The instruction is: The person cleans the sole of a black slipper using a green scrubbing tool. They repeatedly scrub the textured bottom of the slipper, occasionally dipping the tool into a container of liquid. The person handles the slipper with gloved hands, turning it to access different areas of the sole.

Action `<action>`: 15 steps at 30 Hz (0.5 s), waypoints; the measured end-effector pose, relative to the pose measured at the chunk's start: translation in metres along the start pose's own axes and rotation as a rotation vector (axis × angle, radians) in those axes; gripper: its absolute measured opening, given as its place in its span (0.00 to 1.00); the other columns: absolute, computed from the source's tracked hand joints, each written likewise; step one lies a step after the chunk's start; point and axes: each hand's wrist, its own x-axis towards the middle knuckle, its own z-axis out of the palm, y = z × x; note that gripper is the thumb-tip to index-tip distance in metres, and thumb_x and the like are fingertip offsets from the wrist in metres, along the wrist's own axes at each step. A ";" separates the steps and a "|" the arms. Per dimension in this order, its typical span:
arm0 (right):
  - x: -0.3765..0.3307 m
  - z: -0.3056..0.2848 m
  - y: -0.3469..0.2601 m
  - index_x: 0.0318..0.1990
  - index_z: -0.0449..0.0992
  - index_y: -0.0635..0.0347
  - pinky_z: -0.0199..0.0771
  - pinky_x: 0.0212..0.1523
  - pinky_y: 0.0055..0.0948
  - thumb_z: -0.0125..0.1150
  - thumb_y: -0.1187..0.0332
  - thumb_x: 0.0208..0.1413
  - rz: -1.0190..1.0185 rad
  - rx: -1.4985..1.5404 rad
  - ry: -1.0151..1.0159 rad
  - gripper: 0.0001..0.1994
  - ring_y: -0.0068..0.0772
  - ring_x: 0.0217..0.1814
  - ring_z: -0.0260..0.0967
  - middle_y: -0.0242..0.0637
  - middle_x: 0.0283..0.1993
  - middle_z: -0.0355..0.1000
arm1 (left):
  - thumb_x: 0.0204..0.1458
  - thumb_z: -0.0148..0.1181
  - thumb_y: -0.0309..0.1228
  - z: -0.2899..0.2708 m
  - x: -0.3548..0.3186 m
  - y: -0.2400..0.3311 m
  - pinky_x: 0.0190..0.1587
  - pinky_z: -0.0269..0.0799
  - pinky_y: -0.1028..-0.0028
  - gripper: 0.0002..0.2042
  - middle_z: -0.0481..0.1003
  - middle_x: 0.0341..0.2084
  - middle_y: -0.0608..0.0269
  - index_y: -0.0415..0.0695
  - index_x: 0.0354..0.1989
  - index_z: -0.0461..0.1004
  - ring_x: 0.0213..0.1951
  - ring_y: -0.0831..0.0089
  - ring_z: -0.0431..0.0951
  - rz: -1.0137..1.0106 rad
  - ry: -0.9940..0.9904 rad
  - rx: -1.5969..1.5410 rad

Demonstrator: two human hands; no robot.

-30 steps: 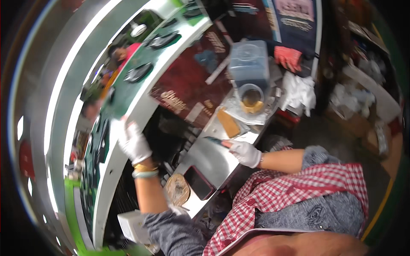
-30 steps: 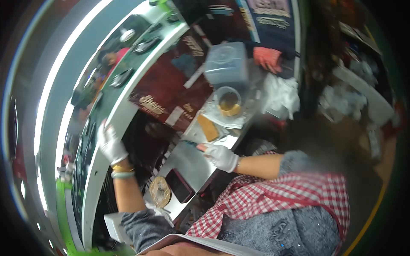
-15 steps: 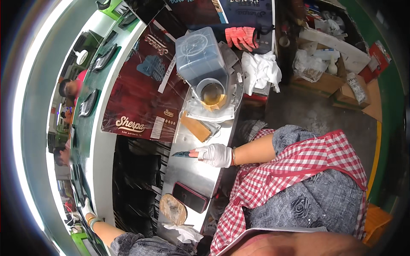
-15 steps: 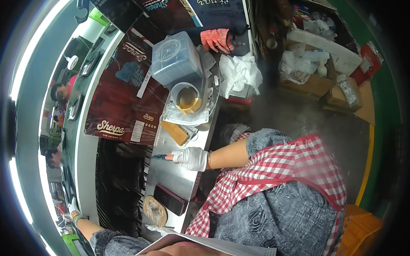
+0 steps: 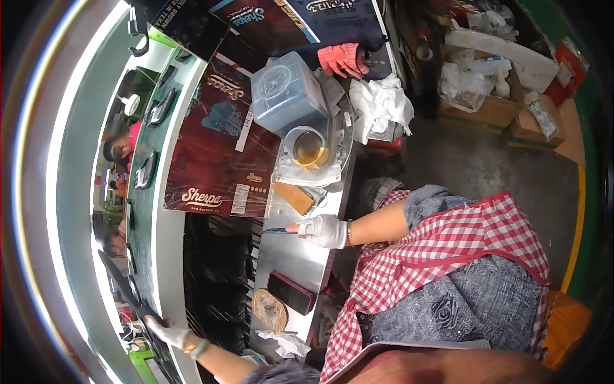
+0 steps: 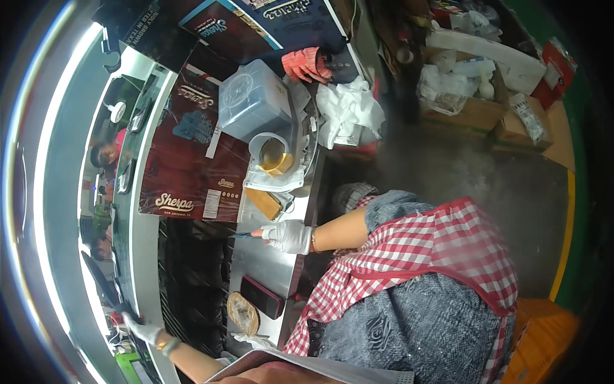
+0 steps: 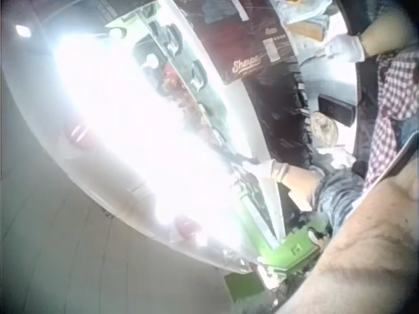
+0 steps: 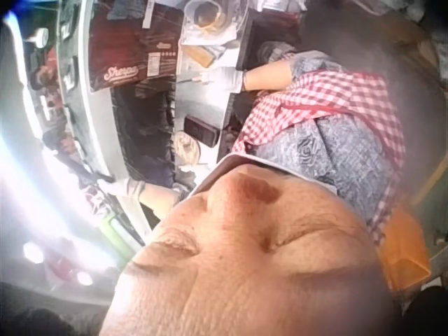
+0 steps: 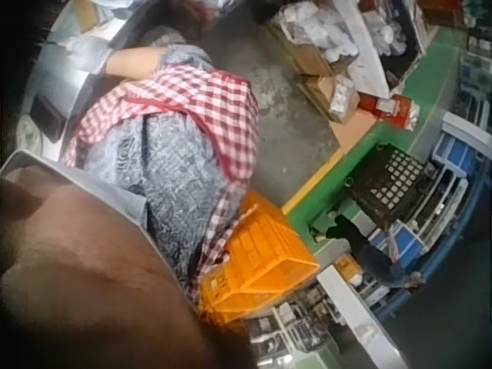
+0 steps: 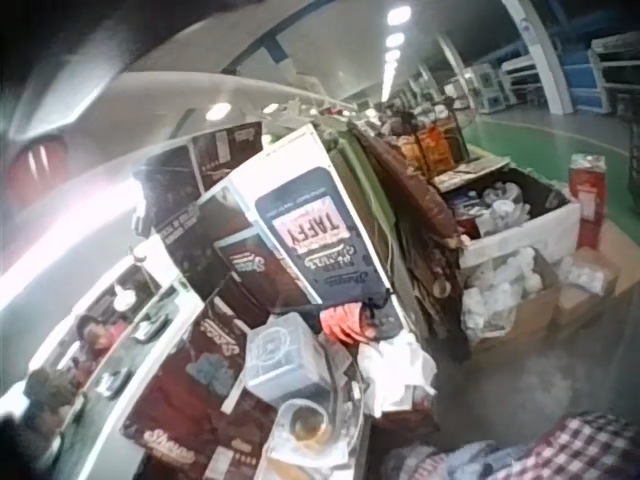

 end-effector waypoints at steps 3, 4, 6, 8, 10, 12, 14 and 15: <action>-0.006 -0.012 0.000 0.49 0.72 0.61 0.69 0.47 0.21 0.51 0.75 0.57 -0.049 0.258 0.135 0.13 0.27 0.49 0.71 0.35 0.50 0.72 | 0.52 0.53 0.44 0.014 -0.112 0.007 0.53 0.64 0.63 0.27 0.68 0.46 0.51 0.35 0.53 0.64 0.49 0.62 0.69 -0.044 -0.221 -0.272; -0.006 -0.023 -0.009 0.51 0.71 0.57 0.70 0.42 0.21 0.50 0.74 0.56 -0.126 0.258 0.220 0.14 0.25 0.42 0.71 0.34 0.44 0.73 | 0.53 0.50 0.43 0.020 -0.159 0.011 0.52 0.65 0.62 0.26 0.68 0.46 0.50 0.35 0.53 0.64 0.50 0.61 0.69 -0.036 -0.217 -0.225; 0.000 -0.056 -0.029 0.51 0.72 0.56 0.71 0.36 0.20 0.51 0.74 0.56 -0.029 0.552 0.249 0.15 0.20 0.34 0.71 0.32 0.37 0.73 | 0.50 0.53 0.42 0.009 -0.219 -0.008 0.46 0.67 0.65 0.26 0.69 0.42 0.51 0.35 0.53 0.64 0.45 0.61 0.71 0.074 -0.211 -0.008; 0.007 -0.098 -0.053 0.48 0.74 0.58 0.71 0.35 0.17 0.54 0.73 0.56 0.132 0.721 0.254 0.12 0.16 0.32 0.70 0.30 0.35 0.73 | 0.47 0.57 0.30 0.008 -0.269 -0.024 0.49 0.66 0.69 0.23 0.66 0.47 0.56 0.36 0.53 0.66 0.43 0.66 0.70 0.182 -0.307 0.173; 0.025 -0.140 -0.074 0.44 0.75 0.59 0.70 0.31 0.16 0.56 0.69 0.56 0.083 0.537 0.349 0.10 0.15 0.28 0.69 0.29 0.32 0.73 | 0.39 0.67 0.28 0.021 -0.305 -0.041 0.53 0.62 0.65 0.31 0.66 0.47 0.52 0.40 0.56 0.65 0.50 0.60 0.66 0.289 -0.331 0.474; 0.041 -0.173 -0.076 0.42 0.75 0.61 0.69 0.29 0.17 0.55 0.67 0.57 0.092 0.309 0.366 0.10 0.16 0.26 0.69 0.29 0.32 0.73 | 0.37 0.67 0.29 0.021 -0.324 -0.061 0.57 0.57 0.62 0.33 0.62 0.51 0.48 0.42 0.57 0.64 0.54 0.55 0.62 0.202 -0.463 0.552; 0.052 -0.198 -0.076 0.42 0.75 0.62 0.69 0.27 0.17 0.55 0.65 0.57 0.161 0.111 0.365 0.11 0.16 0.24 0.69 0.30 0.34 0.74 | 0.36 0.69 0.30 0.022 -0.335 -0.073 0.58 0.55 0.61 0.37 0.59 0.53 0.48 0.42 0.59 0.61 0.55 0.55 0.61 0.138 -0.586 0.611; 0.056 -0.204 -0.073 0.41 0.76 0.62 0.68 0.25 0.16 0.56 0.63 0.57 0.205 0.070 0.371 0.12 0.16 0.22 0.68 0.30 0.33 0.74 | 0.35 0.69 0.31 0.021 -0.338 -0.078 0.58 0.55 0.61 0.39 0.58 0.53 0.49 0.42 0.60 0.59 0.56 0.56 0.60 0.158 -0.647 0.665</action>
